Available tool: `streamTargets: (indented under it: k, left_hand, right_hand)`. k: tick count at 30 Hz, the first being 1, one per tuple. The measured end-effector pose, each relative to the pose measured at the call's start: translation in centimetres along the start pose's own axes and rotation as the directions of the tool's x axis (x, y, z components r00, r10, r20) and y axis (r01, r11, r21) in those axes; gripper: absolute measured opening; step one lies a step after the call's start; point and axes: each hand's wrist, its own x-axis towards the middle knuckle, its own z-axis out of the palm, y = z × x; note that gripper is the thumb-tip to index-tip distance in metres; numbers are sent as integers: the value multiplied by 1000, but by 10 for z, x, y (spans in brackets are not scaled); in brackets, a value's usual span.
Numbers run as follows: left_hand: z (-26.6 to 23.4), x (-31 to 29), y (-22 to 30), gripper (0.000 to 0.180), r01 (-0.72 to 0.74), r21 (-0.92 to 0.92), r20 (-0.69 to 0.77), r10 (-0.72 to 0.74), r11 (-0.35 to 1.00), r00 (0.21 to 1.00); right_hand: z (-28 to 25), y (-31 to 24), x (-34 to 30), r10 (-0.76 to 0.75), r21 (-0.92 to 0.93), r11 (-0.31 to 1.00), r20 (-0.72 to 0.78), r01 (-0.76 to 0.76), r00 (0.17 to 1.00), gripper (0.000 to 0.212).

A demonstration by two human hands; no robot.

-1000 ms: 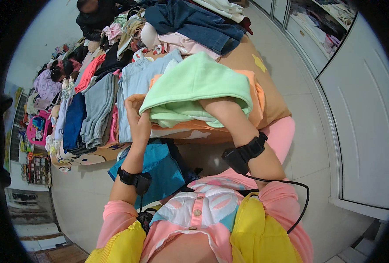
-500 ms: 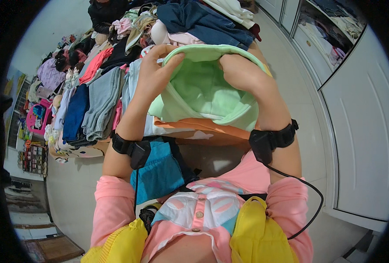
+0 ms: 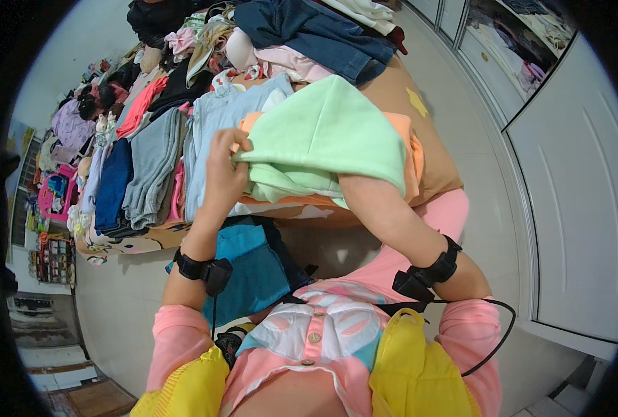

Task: The person folds a light green hoodie, then a peach hoodie with a cartoon graphic, and finally a white sweatshirt with a cat graphic. Each item is smoothed, folded into a compact rectangle, and placed on a growing stack on the bed.

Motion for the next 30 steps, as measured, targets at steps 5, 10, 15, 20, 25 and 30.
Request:
streamTargets:
  k: [5,10,15,20,25,30]
  left_hand:
    - [5,-23,-2,34,360,-243,38,-362,901,931]
    - [14,-19,18,41,186,-71,-62,-191,980,980]
    - [0,-23,15,28,291,-105,-154,-305,951,940]
    - [-4,-34,4,28,149,-69,-24,-151,986,988]
    - [2,-34,0,32,107,-29,-3,-108,994,994]
    - [3,-38,5,31,171,-62,-39,-173,983,984]
  right_hand:
    - [18,4,-20,-44,-24,999,-83,42,996,50]
    - [-3,3,-19,34,110,994,-101,-23,994,48]
    - [1,26,-5,303,594,789,-155,-156,940,40]
    - [-9,19,-14,273,613,788,-260,-60,926,37]
    - [-87,11,-21,-465,542,793,243,278,851,38]
    - [-60,44,49,-407,544,716,-182,436,895,34]
